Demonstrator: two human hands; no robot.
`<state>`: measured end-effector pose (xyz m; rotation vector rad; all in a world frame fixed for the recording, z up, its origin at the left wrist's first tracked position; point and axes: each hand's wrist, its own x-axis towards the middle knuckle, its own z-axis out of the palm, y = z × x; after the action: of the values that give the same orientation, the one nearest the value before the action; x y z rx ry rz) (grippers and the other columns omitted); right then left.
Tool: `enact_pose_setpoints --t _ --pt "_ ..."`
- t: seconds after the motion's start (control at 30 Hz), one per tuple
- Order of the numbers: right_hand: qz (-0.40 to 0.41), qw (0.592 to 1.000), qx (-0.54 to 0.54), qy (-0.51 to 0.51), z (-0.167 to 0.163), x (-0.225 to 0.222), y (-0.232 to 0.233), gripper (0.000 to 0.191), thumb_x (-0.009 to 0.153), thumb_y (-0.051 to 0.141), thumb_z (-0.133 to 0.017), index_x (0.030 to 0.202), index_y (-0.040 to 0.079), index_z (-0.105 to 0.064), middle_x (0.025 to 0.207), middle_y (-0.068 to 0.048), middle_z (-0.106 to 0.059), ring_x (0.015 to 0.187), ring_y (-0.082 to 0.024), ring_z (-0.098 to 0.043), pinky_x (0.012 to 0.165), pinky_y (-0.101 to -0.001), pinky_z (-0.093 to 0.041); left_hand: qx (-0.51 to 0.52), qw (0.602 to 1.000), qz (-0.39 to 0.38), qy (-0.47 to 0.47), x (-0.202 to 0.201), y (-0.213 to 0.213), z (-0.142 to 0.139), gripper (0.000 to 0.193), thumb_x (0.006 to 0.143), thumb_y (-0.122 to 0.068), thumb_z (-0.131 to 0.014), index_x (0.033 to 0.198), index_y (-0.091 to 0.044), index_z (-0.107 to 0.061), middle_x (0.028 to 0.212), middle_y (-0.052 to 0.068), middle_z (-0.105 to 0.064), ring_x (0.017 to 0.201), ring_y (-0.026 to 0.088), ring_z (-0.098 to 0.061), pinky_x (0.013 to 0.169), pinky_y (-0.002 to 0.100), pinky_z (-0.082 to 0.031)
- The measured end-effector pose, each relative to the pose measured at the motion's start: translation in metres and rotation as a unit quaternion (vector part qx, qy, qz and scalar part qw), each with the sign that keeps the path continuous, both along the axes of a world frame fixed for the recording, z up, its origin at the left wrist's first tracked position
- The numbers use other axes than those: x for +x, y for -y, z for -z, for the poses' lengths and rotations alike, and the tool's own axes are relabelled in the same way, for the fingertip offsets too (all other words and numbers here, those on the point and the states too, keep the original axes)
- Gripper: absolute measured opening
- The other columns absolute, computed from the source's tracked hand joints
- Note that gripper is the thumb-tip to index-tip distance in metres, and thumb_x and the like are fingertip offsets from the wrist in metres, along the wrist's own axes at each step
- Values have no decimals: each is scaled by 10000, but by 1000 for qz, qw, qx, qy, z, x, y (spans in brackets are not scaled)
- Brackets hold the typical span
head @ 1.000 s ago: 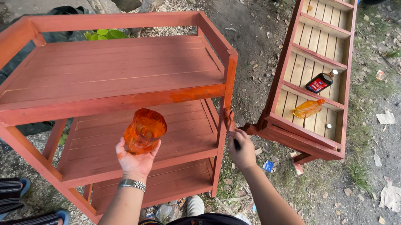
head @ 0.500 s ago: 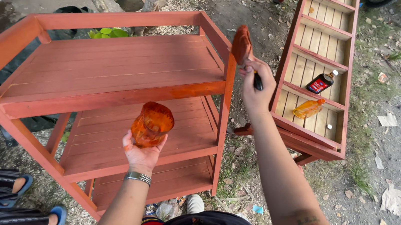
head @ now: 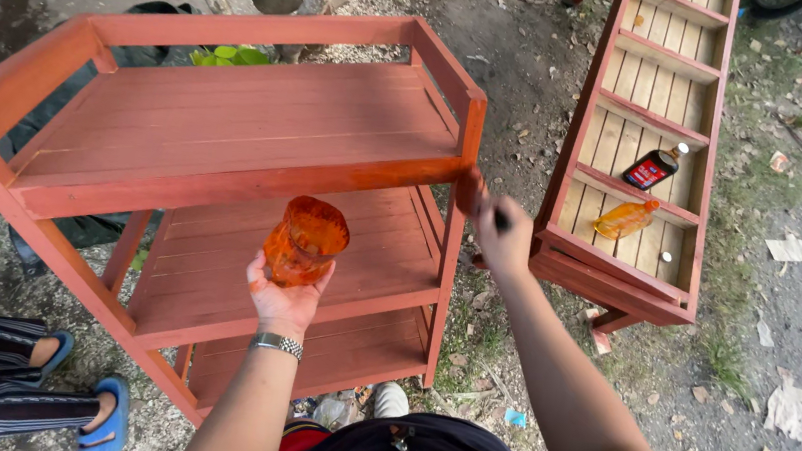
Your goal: The person holds a bottle of wood stain and pours it into a small container, then uses a brush to apply the stain onto the edges and surfaces of a red wooden shelf unit, working around its frame and shelves.
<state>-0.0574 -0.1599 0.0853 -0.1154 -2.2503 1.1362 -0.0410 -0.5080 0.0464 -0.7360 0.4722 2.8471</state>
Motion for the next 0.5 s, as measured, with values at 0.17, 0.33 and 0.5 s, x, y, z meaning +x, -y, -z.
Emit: enact_pose_setpoints --t 0.17,0.33,0.5 --pt "-116 952 -245 -139 -76 -54 7 86 997 23 -536 999 12 -621 1067 -71 -670 830 -143 -723 760 -316 -624 -2 1000 7 -1 -4 -8 2 712 789 -545 -598 1423 -230 -526 1501 73 -535 1353 344 -529 1024 594 -488" --pt "-45 982 3 -184 -93 -22 15 35 1032 -14 -596 1002 -14 -614 943 -111 -652 851 -182 -643 794 -295 -532 -7 1000 1 -25 1 -5 2 713 799 -563 -598 1427 -233 -522 1501 57 -539 1359 334 -525 1024 596 -476" --pt "-18 992 9 -126 -31 21 51 150 991 6 -599 1127 2 -663 1107 -178 -682 1040 -277 -680 929 -365 -541 -20 999 -29 -1 5 20 5 704 799 -547 -598 1426 -238 -512 1499 69 -541 1362 343 -522 1029 600 -477"
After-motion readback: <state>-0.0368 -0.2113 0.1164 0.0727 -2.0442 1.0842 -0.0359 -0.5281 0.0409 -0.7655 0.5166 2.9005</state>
